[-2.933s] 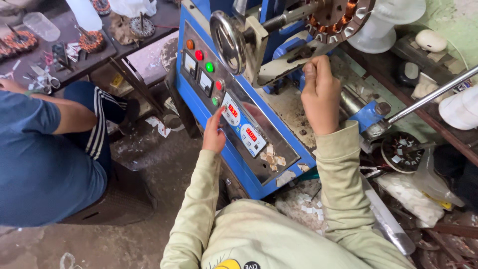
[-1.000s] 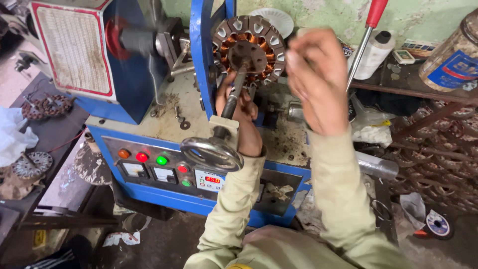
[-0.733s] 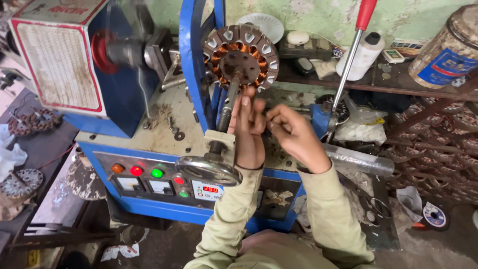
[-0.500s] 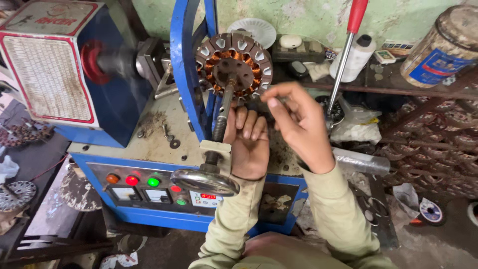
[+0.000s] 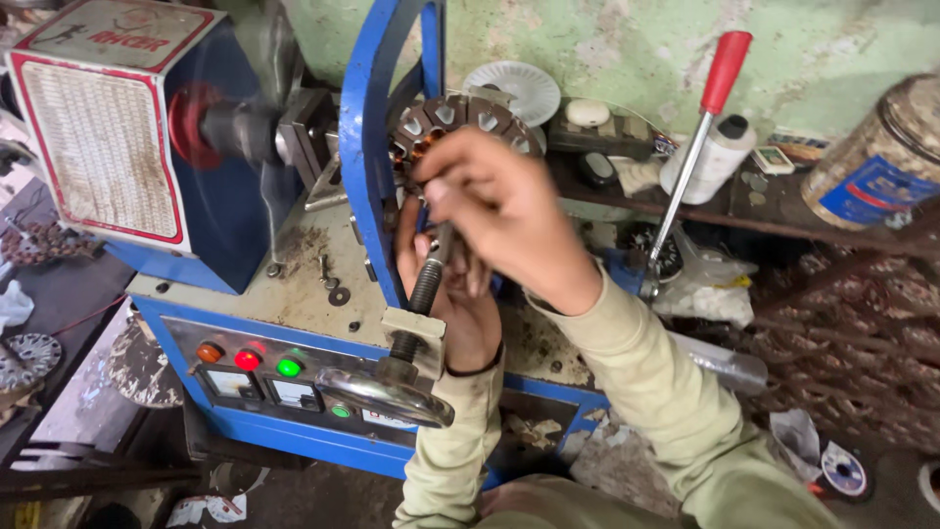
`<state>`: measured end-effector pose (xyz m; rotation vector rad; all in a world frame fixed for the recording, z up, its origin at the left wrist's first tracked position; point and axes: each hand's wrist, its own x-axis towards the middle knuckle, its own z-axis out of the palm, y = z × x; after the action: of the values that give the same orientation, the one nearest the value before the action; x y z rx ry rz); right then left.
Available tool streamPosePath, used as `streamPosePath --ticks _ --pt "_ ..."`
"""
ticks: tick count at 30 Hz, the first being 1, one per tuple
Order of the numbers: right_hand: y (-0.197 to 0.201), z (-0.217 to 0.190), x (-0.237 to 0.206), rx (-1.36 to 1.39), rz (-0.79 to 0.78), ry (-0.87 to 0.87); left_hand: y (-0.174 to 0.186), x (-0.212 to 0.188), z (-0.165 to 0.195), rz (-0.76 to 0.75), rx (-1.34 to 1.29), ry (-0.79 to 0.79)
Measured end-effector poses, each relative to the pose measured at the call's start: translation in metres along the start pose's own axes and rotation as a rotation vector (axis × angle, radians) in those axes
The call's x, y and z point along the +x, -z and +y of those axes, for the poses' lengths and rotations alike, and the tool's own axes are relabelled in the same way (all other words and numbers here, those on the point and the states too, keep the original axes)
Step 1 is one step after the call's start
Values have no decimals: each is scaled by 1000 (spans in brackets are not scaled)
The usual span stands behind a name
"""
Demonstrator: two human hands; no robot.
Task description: The person mounts a stator onto a blue winding machine, rotates the stator, and uses a hand crank to wind copper wire into the slots. The person repeatedly adjusts the stator and operates the machine controls to continue the winding process.
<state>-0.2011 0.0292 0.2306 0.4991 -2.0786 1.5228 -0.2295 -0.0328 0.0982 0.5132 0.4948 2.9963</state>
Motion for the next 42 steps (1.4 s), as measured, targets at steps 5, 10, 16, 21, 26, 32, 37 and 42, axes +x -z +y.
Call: streamPosePath --ticks 5,10,16,21,26,32,37,42 --pt "33 31 -52 40 249 -157 3 -7 -5 -11 139 -37" --pt "22 74 -93 -30 230 -269 6 -12 -16 101 216 195" --pt "26 54 -84 -106 159 -295 19 -13 -16 46 -232 287" --pt "25 24 -61 -203 290 -83 14 -13 -18 -34 -427 164" --pt "25 19 -26 -60 5 -162 2 -9 -17 2 77 -2" --pt "32 21 -17 386 55 -207 -4 -8 -14 -22 66 26" --pt "42 27 -37 277 129 -226 7 -7 -21 -71 83 50" --pt "41 34 -39 -47 -40 -20 17 -3 -32 -1 98 33"
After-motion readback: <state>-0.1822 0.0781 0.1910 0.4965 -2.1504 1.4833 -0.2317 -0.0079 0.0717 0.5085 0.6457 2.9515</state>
